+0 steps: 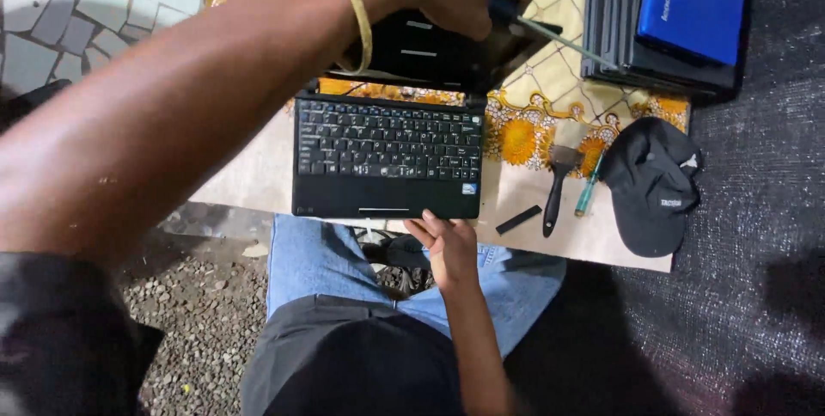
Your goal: Removing the keyboard from a laptop by unscrewing the base and prying the keyboard loose.
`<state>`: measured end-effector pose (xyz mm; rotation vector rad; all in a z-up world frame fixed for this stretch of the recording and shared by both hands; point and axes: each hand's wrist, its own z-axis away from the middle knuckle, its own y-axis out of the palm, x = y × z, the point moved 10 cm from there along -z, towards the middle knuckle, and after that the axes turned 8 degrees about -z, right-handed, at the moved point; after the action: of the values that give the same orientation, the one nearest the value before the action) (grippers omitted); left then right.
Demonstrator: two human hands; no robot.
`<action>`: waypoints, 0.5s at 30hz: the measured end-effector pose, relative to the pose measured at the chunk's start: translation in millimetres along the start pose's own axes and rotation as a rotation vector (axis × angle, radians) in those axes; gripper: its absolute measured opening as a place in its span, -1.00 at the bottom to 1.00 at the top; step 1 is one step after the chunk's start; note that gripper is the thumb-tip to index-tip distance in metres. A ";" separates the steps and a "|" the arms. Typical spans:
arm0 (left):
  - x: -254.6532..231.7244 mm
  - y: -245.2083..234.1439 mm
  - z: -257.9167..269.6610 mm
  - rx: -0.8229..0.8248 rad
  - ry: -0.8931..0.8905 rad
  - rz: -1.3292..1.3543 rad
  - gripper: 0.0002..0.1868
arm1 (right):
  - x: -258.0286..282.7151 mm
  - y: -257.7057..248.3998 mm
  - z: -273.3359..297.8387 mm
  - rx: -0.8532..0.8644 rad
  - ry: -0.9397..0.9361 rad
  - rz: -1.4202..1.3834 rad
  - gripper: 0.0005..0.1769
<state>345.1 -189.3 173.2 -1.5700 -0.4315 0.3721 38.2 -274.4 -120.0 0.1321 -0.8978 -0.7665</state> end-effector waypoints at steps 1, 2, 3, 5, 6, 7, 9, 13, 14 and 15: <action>-0.9 1.6 -2.9 -0.002 0.002 -0.003 -0.67 | 4.3 7.2 3.8 0.001 -0.004 -0.001 -0.42; 0.8 2.7 -6.1 -0.011 -0.021 0.032 -0.65 | 8.0 13.4 7.5 -0.005 -0.001 0.032 -0.49; 0.9 5.8 -9.8 -0.018 -0.042 0.071 -0.61 | 10.8 17.7 11.8 -0.015 0.002 0.064 -0.55; 4.0 12.9 -11.7 -0.007 -0.045 0.085 -0.61 | 11.4 16.9 15.1 -0.034 0.008 0.065 -0.60; 6.6 16.6 -13.3 0.006 -0.051 0.100 -0.60 | 10.9 16.6 16.6 -0.051 0.017 0.067 -0.65; 11.8 26.6 -18.9 0.006 -0.044 0.100 -0.60 | 20.8 27.1 24.4 -0.056 0.014 0.062 -0.65; 21.3 38.3 -28.4 -0.063 0.002 0.073 -0.61 | 33.7 41.0 40.3 -0.145 0.091 0.217 -0.49; 35.6 60.7 -31.6 -0.141 -0.092 -0.002 -0.58 | 39.4 43.9 41.5 -0.168 0.106 0.289 -0.57; 35.6 61.4 -29.9 -0.166 -0.107 -0.015 -0.58 | 39.2 45.7 41.1 -0.157 0.114 0.298 -0.55; 34.8 61.9 -28.4 -0.191 -0.124 -0.025 -0.59 | 40.3 46.4 41.8 -0.148 0.124 0.310 -0.53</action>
<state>392.1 -198.7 113.6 -1.7309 -0.5962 0.4208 47.8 -258.3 -48.1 -0.0881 -0.7194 -0.5261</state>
